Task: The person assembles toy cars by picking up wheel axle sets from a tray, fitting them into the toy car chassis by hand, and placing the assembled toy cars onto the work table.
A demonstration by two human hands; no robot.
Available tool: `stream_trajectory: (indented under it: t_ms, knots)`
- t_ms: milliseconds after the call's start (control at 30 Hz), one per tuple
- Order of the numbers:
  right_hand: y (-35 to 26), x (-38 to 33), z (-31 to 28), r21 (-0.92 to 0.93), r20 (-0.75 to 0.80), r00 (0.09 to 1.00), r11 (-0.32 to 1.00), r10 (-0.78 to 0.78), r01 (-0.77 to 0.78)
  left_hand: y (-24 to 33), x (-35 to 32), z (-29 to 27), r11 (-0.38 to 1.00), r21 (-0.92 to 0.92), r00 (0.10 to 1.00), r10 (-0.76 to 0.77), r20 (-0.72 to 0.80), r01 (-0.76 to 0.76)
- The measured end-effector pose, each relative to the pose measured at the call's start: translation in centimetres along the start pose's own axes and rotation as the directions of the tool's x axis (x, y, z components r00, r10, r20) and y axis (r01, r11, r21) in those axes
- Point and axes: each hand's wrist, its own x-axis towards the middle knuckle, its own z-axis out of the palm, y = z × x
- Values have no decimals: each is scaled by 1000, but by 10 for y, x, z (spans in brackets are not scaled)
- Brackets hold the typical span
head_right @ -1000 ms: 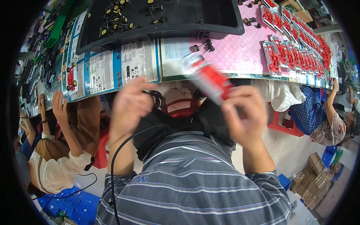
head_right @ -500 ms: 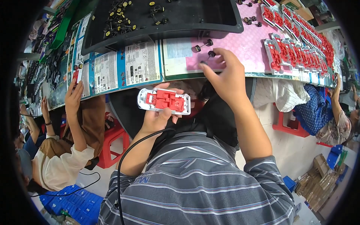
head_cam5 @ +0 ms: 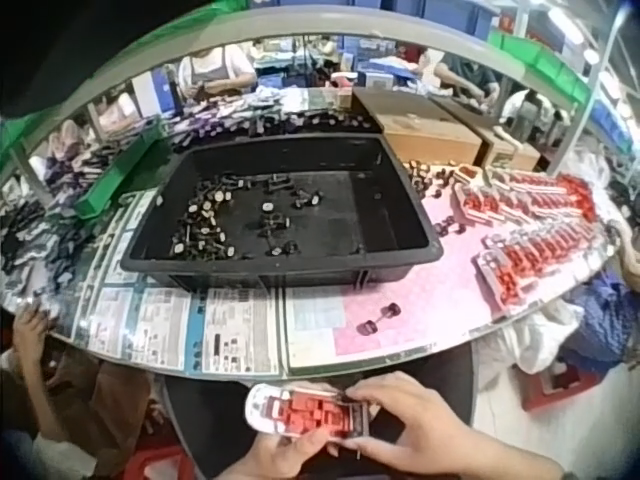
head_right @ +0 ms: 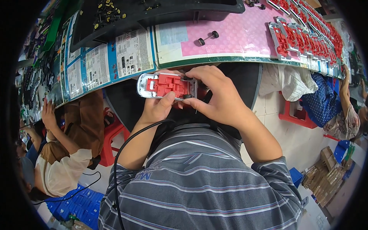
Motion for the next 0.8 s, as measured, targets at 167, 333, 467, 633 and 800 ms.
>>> stream_trajectory:
  t_ms: [167,333,467,633,800]
  knots:
    - [5,-2,-1,-50,15,999,998,-48,49,-2,1,5,998,-58,999,24,-40,-26]
    - [65,-43,25,914,-198,887,407,417,13,-9,6,3,976,-214,999,-36,29,42]
    - [90,-16,34,949,217,838,-310,501,-61,-19,7,2,934,-350,997,-51,62,70]
    - [74,-18,30,974,103,771,-221,629,50,-13,1,-1,943,-331,1000,6,21,1]
    - [39,-36,13,871,161,857,339,489,-357,-10,5,-1,961,-275,1000,0,18,5]
